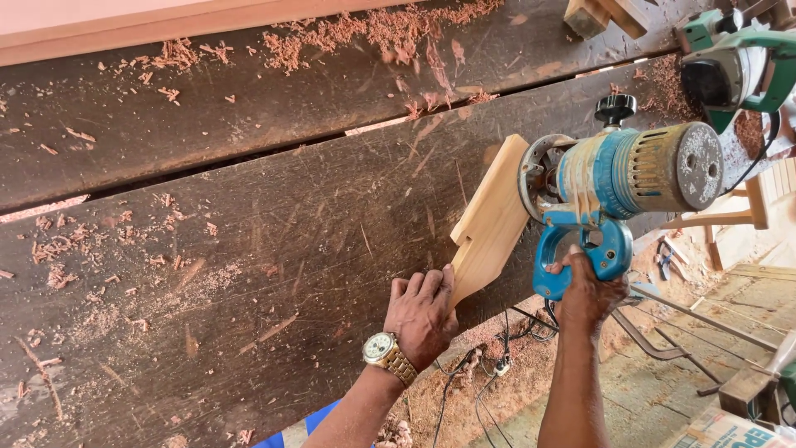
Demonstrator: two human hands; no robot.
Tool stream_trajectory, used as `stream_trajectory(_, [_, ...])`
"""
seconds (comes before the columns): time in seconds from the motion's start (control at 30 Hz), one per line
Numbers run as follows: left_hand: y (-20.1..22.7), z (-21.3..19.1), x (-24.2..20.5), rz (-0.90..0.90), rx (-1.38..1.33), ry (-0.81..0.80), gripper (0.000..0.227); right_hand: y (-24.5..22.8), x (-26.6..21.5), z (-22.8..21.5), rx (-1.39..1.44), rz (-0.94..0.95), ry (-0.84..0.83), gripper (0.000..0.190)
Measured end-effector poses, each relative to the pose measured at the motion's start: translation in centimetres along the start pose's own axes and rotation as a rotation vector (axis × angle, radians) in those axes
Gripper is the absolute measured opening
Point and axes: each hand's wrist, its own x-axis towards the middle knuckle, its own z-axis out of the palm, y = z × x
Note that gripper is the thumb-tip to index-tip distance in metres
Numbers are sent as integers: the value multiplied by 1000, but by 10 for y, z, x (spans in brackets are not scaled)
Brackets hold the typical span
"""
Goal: Using a wood router to shape and smooth the edges of a wooden workpiece.
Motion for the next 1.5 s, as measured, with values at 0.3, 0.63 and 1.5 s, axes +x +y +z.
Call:
stream_trajectory(0.3, [-1,4,-3,0,-23,32,69,0,5,3,-15,-3,17,18])
stream_trajectory(0.63, [0,5,-1,-13,0,19,70,1,10,4,-60,31,79,15])
stream_trajectory(1.5, [17,-31,11,-210,-203,-48,54,-66,-135,-143,-56,196,163,29])
